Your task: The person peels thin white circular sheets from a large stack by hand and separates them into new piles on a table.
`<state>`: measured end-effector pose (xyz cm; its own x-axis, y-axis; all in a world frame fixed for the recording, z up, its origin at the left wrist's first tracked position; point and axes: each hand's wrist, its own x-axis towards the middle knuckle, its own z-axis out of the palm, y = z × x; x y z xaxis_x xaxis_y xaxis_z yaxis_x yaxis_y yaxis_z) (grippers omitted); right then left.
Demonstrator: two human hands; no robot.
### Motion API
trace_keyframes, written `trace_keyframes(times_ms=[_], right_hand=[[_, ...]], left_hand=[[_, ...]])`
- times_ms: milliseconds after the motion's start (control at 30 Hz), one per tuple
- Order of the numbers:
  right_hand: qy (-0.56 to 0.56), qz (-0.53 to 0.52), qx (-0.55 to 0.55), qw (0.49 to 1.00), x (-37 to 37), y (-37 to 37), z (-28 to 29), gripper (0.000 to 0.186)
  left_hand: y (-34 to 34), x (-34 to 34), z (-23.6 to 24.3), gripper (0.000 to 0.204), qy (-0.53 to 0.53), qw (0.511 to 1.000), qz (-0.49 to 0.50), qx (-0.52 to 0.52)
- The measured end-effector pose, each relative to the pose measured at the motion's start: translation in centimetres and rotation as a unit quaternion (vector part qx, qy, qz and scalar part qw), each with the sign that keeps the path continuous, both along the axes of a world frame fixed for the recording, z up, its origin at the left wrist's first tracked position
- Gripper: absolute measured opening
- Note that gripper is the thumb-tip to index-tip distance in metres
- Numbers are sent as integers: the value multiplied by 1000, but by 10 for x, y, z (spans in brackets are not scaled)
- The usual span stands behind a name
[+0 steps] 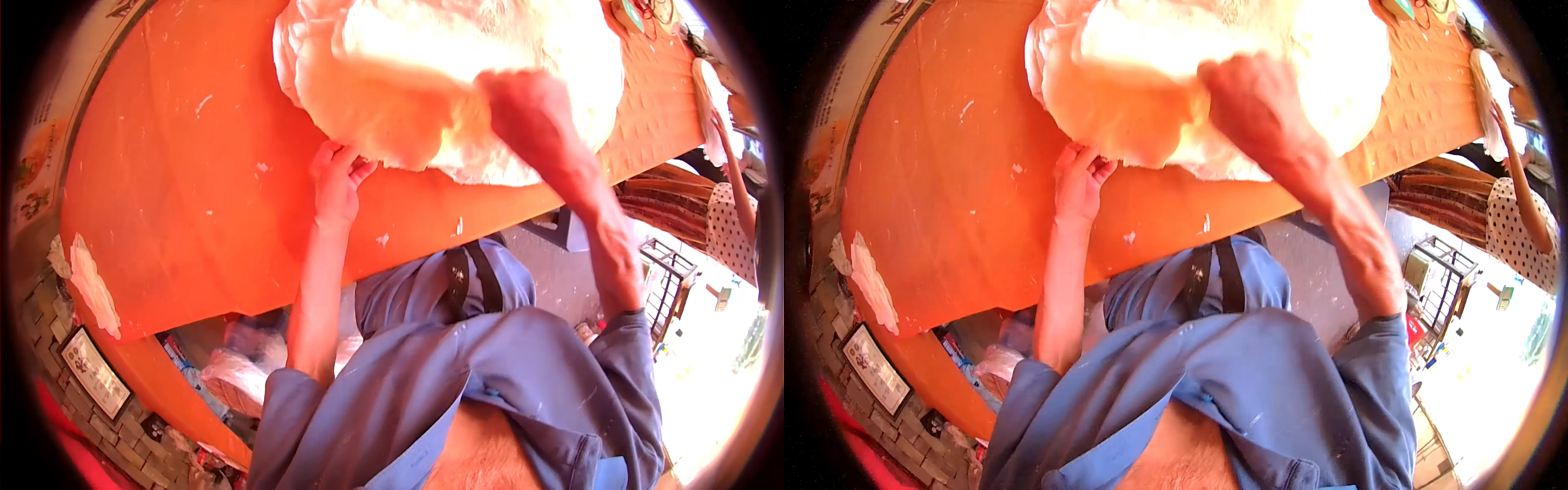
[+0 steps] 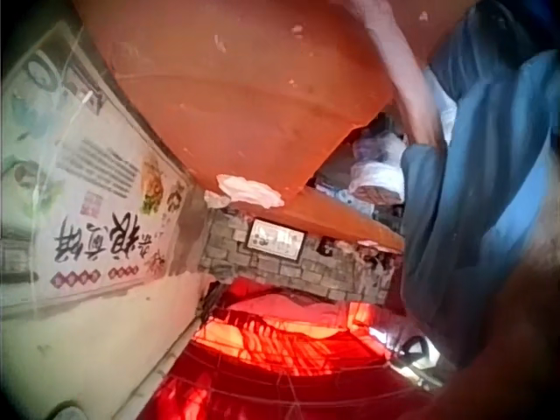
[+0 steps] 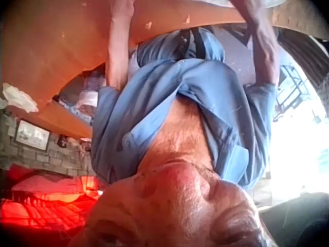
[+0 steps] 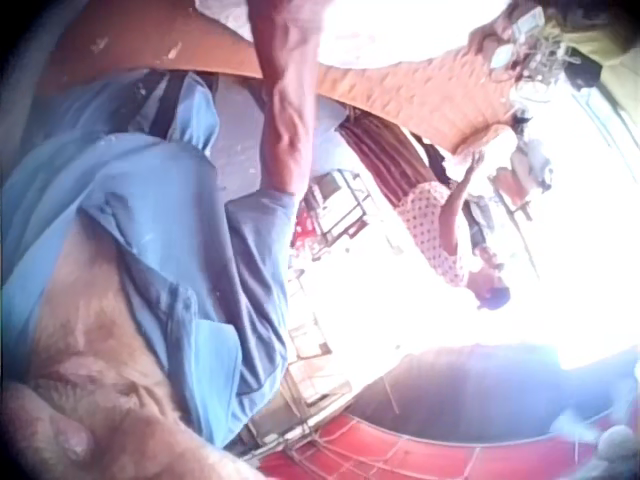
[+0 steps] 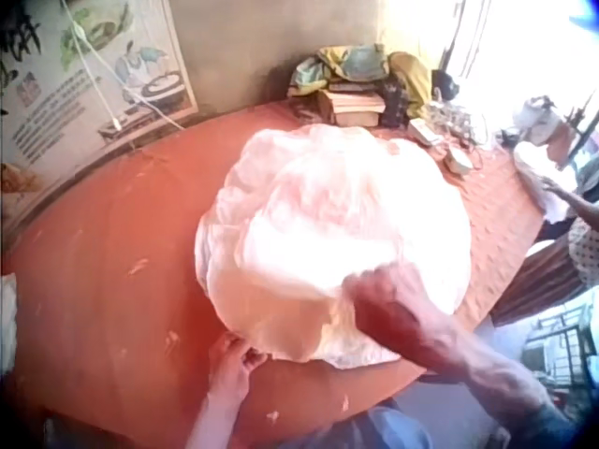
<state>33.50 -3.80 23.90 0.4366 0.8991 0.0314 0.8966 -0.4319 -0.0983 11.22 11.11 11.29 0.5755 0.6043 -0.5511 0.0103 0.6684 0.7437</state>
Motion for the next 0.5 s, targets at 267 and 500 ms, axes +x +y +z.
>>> trace_keyframes(times_ms=[267,500], right_hand=[[79,55,13,995,-54,22,-60,4],[168,65,-22,983,-86,73,-53,31]], left_hand=[[-9,16,13,17,-121,986,-38,-110],[-14,19,46,34,-120,979,49,-157]])
